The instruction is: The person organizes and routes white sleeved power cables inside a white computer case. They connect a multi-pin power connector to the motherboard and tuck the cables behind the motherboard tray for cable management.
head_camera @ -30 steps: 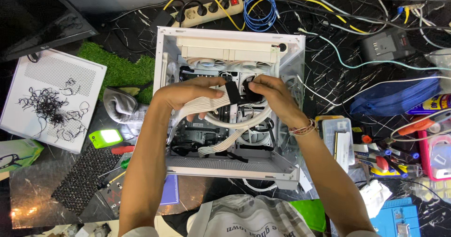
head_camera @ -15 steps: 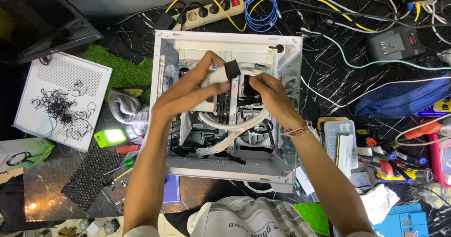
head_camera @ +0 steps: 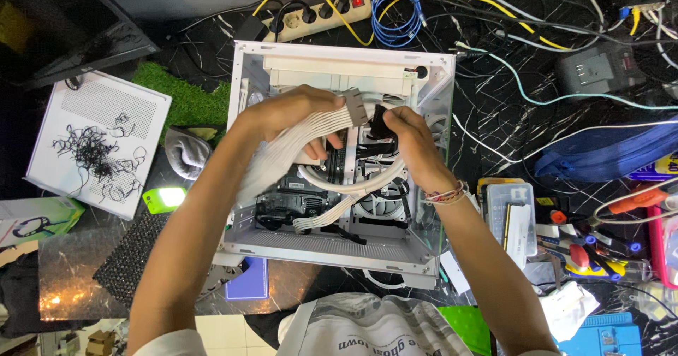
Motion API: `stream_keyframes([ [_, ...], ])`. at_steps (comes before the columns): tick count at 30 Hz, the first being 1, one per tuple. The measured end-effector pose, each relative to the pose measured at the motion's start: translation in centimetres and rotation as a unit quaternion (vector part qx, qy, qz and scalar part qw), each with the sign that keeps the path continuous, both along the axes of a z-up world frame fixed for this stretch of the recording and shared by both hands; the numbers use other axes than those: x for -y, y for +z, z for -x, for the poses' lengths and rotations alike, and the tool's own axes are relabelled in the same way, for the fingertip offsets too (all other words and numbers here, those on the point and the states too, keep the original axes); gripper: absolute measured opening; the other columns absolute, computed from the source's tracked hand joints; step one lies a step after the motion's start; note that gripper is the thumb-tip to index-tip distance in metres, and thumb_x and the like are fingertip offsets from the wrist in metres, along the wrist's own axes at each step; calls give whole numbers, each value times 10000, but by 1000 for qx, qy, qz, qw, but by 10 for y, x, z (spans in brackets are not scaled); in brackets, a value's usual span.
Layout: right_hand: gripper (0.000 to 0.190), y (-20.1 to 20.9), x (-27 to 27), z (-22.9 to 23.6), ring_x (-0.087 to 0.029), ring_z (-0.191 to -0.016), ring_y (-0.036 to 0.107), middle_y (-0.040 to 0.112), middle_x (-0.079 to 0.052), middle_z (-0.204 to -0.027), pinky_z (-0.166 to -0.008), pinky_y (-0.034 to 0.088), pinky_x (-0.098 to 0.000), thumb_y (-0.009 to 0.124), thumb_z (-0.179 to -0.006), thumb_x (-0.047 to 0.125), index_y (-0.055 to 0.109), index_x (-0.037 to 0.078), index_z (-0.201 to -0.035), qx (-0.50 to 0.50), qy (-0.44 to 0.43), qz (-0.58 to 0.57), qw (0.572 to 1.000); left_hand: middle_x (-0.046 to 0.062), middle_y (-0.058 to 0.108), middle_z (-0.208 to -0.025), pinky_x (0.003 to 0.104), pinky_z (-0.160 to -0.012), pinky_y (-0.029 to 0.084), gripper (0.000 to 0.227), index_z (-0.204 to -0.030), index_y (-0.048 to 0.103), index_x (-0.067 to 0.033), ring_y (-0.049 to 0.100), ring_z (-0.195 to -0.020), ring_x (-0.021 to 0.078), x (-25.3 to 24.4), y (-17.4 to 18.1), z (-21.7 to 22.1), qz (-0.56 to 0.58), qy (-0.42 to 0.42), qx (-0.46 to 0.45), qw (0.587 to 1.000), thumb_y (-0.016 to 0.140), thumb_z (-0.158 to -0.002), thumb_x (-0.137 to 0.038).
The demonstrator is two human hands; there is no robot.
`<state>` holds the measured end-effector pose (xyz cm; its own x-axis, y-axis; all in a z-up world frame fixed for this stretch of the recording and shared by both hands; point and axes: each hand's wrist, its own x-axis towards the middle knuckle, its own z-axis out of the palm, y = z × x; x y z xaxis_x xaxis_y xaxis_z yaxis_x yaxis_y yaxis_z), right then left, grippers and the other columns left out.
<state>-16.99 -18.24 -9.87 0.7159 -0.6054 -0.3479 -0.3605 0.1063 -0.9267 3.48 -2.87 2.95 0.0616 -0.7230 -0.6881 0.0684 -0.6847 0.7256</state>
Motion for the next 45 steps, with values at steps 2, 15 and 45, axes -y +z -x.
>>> stream_keyframes([
  [2,280,-7,2,-3,-201,-913,591,679,-59,-845,-851,427,-317,627,-1066,415,711,161,-985,3,-4,-4,1000,293,782,-1044,508,-706,680,713,-1416,618,34,805,-780,366,-5,-4,-4,-22,14,-1,1000,599,-966,-520],
  [15,310,34,-11,6,-201,-617,542,561,-44,-623,-612,371,-341,736,-1007,378,712,84,-913,-61,122,86,987,238,791,-803,311,-473,613,322,-1207,793,-116,739,-517,280,-5,-55,-7,48,-17,31,998,644,-985,-296],
  [45,258,26,-20,8,-177,-686,679,731,-190,-744,-658,613,-288,801,-984,193,709,-48,-960,2,134,-6,991,250,783,-808,252,-429,603,250,-1136,819,-46,743,-532,267,-17,-86,-29,104,-53,30,993,690,-982,-193],
])
